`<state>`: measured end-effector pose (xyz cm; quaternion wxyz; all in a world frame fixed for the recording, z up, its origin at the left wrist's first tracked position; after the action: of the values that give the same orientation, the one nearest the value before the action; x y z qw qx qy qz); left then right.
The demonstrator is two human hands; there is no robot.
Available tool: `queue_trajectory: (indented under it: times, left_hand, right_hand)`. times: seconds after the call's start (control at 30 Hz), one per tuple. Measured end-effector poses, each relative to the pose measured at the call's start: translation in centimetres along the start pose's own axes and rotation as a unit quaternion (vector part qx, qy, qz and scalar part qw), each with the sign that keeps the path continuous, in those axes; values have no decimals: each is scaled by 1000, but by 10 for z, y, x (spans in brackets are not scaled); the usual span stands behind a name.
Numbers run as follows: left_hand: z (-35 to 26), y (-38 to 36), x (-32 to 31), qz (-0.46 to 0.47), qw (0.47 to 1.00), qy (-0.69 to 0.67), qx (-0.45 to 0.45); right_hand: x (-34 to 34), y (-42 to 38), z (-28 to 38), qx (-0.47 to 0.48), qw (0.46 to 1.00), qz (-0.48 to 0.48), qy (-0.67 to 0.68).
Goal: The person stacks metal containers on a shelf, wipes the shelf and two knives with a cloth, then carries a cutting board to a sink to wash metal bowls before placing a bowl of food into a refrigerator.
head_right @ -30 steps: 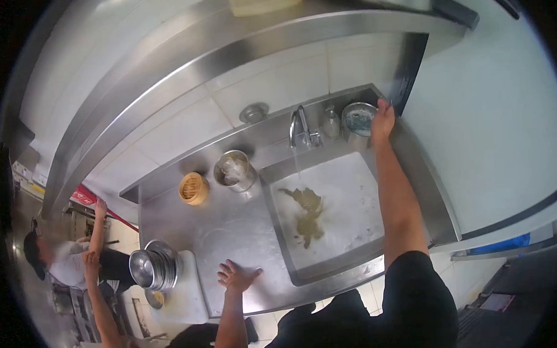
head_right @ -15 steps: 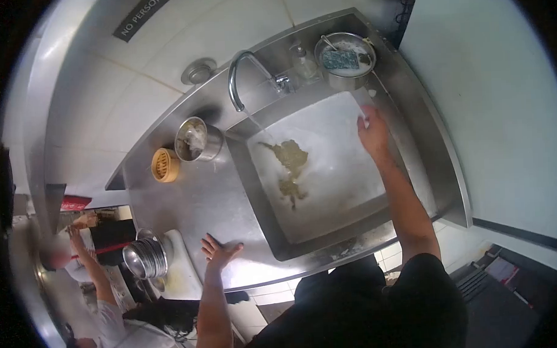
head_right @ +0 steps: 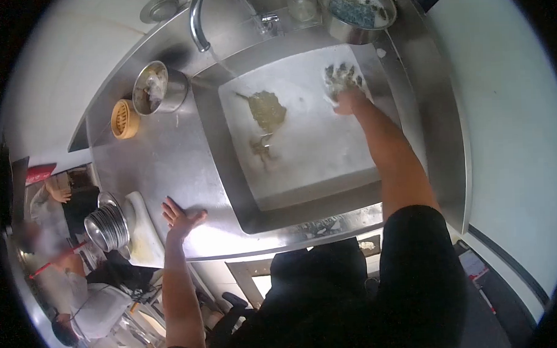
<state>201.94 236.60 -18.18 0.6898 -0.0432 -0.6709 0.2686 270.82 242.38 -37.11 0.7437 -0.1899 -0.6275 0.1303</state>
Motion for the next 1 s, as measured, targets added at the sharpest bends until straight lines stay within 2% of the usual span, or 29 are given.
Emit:
queue_trajectory:
  times: [0.07,0.1,0.17,0.27,0.33,0.4,0.5,0.6,0.7,0.8,0.9,0.97,1.0]
  left_hand:
    - [1,1,2,-9,1000,-11,0]
    - [-1,-1,4,1,1000,-19,13]
    - [-2,-2,6,1,1000,-19,8]
    - [-3,-4,8,-1,1000,-16,4]
    - [-6,-6,10,-1,1000,-23,3]
    - [-7,-8,12,-3,999,-39,4]
    - [-4,-5,8,0,999,-45,-3]
    - [-4,-5,8,8,999,-35,0]
    - [-7,-7,12,12,999,-31,3]
    - [-8,-11,15,13,999,-35,6]
    - [-6,-11,17,0,998,-56,7]
    - [-6,-12,22,4,997,-73,7]
    - [-6,-14,22,10,997,-79,4]
  right_hand:
    - [-40,-24,0,24,999,-25,31]
    - [-19,-51,18,29,998,-50,30]
    - [-25,-88,37,0,997,18,81]
    - [-49,-134,67,-98,958,179,200]
    - [-87,-145,84,-97,955,92,265]
    - [-91,-166,120,-124,925,176,314]
    - [-145,-183,172,-308,794,295,434]
    - [-146,-172,243,-211,798,302,477]
    - [-191,-144,301,-65,734,363,570]
    - [-127,-139,352,-214,609,355,677]
    - [-62,-83,373,-112,474,364,794]
    - [31,-55,373,-156,575,189,781]
    - [83,-39,380,-90,622,108,770]
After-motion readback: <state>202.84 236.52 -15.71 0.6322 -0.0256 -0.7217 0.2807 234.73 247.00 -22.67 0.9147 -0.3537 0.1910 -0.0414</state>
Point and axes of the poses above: each hand's wrist, its own y-axis towards the middle knuckle, its own x-axis out of the back of the hand, z = x × y, the point moved 8 cm from there along y, towards the middle knuckle, and after that the axes turned 15 degrees about -z, right-handed, at the moved point
